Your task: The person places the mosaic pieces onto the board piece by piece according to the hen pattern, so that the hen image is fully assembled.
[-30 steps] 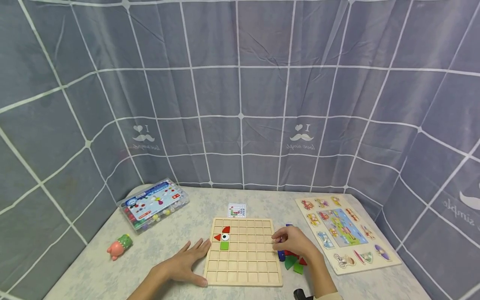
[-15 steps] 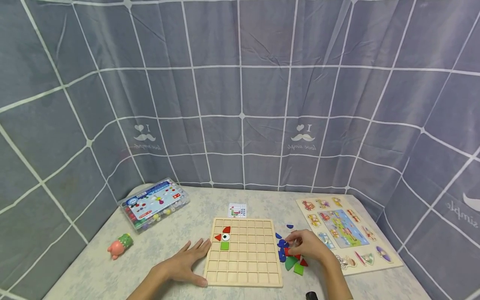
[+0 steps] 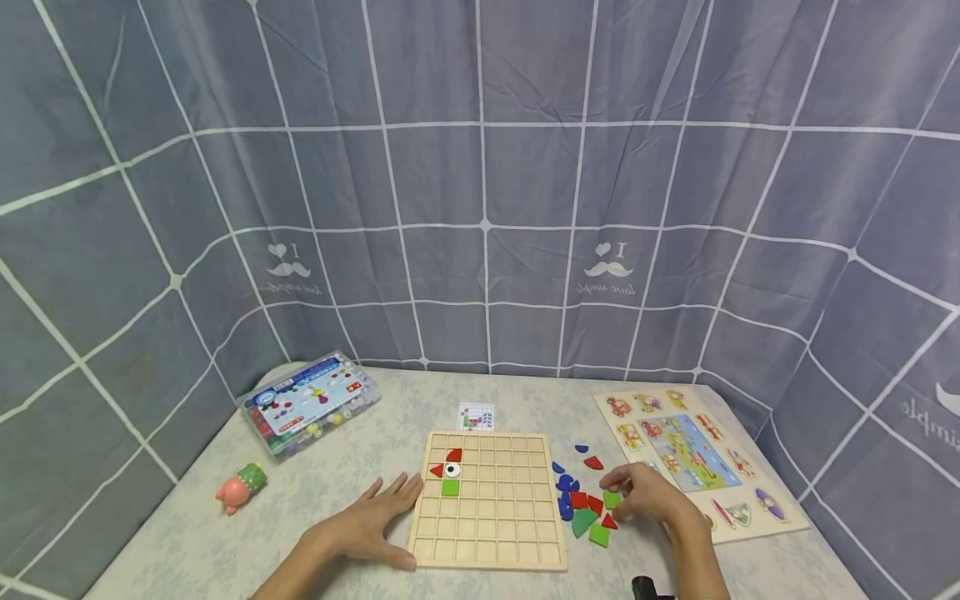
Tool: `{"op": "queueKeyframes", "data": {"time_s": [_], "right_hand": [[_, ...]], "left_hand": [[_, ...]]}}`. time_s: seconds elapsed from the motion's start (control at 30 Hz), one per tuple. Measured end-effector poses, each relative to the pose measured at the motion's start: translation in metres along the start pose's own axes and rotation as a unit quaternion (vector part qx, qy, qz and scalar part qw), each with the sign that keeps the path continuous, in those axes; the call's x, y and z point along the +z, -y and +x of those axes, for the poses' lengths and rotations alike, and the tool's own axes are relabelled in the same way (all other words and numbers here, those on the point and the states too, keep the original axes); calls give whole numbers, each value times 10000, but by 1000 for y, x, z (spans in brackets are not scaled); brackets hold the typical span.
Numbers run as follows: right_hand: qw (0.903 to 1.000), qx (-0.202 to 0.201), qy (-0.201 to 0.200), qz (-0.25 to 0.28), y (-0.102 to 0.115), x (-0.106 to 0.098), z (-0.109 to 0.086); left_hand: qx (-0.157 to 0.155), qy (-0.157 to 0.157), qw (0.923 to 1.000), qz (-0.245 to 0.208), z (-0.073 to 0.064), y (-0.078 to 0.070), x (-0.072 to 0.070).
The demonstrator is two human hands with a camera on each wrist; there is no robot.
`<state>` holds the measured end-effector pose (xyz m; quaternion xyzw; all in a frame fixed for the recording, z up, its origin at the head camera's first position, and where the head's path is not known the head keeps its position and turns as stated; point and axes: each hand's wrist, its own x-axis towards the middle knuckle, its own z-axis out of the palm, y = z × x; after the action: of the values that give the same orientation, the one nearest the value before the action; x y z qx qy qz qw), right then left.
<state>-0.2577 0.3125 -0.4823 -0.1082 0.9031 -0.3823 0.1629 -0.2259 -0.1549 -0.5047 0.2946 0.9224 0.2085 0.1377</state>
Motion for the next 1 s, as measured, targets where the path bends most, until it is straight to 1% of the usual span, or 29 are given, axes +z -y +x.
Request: {"op": "queueKeyframes", "data": {"time_s": [0.17, 0.23, 0.43, 0.53, 0.7, 0.83, 1.0], "right_hand": [[9998, 159, -118, -41, -1, 1, 0], [9997, 143, -189, -81, -2, 1, 0], [9980, 50, -559, -283, -3, 3, 3], [9970, 187, -681, -309, -4, 4, 3], [9955, 398, -775, -381, -3, 4, 3], [9953, 455, -780, -350, -5, 4, 4], [9961, 427, -739, -243, -6, 4, 4]], "left_hand": [[4, -11, 10000, -22, 0, -1, -3], [5, -2, 10000, -34, 0, -1, -3], [-1, -12, 10000, -88, 0, 0, 0], [9, -16, 9999, -129, -1, 0, 0], [15, -18, 9999, -150, -1, -1, -1], [12, -13, 9999, -169, 0, -1, -1], [10, 13, 9998, -179, 0, -1, -2]]}}
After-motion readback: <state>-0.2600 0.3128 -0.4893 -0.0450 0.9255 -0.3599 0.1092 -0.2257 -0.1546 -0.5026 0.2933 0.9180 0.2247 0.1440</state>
